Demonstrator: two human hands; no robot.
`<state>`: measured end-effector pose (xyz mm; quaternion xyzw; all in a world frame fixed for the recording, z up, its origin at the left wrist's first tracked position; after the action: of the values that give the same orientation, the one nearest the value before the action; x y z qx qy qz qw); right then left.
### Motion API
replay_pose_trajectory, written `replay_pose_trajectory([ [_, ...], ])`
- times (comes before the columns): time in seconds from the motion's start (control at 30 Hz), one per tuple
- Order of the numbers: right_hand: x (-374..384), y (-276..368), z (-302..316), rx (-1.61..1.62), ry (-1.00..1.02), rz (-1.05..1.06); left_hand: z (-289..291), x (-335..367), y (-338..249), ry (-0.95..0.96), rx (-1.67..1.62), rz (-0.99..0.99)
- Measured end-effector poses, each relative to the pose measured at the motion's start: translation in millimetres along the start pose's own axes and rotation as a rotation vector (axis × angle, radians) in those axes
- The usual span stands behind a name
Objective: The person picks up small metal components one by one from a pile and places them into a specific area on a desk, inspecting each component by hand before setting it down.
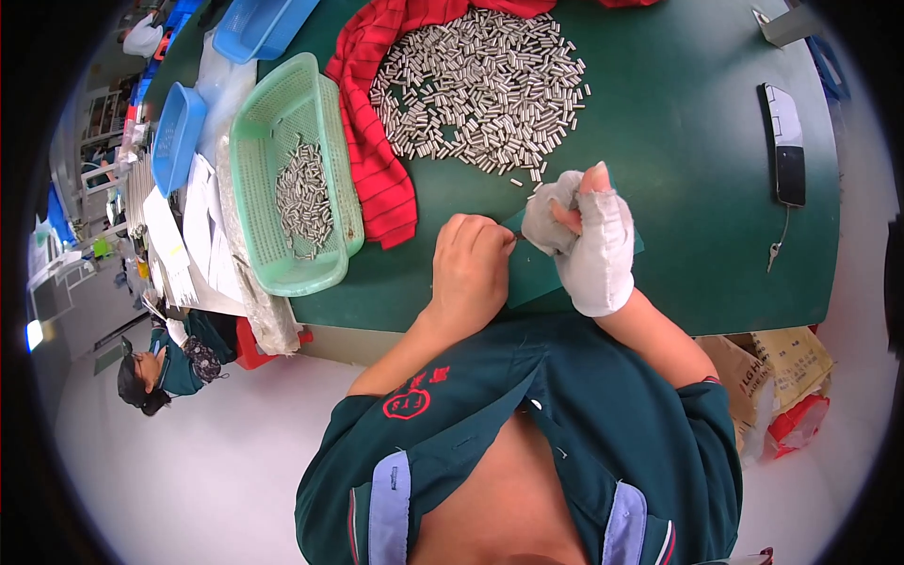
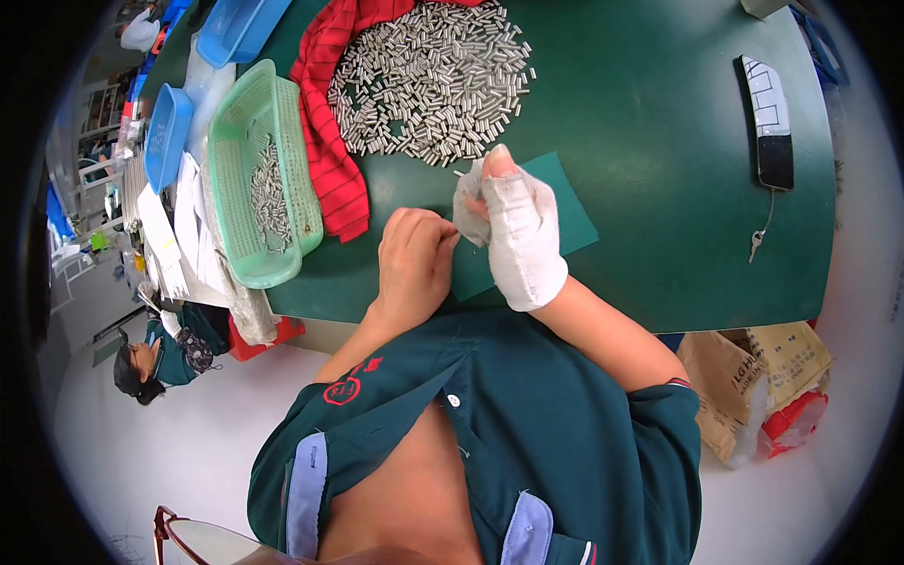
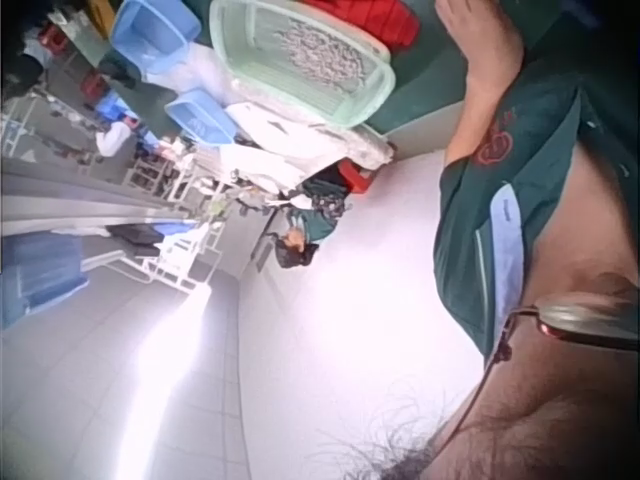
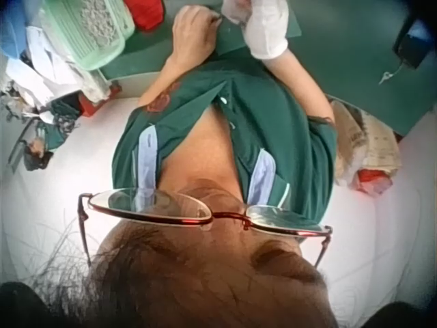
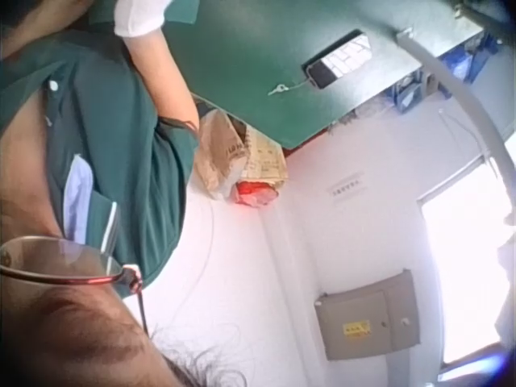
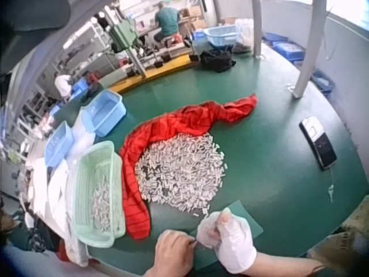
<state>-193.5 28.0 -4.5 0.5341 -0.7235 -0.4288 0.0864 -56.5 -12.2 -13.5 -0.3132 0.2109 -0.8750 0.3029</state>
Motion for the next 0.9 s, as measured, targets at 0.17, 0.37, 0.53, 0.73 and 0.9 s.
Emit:
replay_pose_trajectory([
  [0.17, 0, -3, -1, 0.038, -0.009, 0.014, -2, 0, -2, -0.01, 0.007, 0.0],
  [0.37, 3, -7, 2, 0.039, 0.009, 0.036, -2, -2, -3, -0.024, 0.03, 0.004],
  [0.53, 2, -8, 8, 0.04, 0.068, 0.067, 7, 2, -3, -0.048, 0.042, -0.021],
  [0.73, -5, -1, -4, -0.32, 0.088, 0.064, 36, 3, 10, -0.15, -0.351, 0.203],
  [0.9, -13, -5, -12, -0.642, 0.227, 0.074, 52, 6, 5, -0.193, -0.46, 0.168],
])
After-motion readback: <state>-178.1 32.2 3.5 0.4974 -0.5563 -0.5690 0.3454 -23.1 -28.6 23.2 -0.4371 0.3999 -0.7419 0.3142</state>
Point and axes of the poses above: each hand's wrist, its own x-axis towards the middle knuckle, its own z-axis out of the back of the hand, y = z × x, the point moved 4 cm from there along x, towards the middle knuckle, and after that the axes turned 10 degrees about -y, right-handed, at the moved point
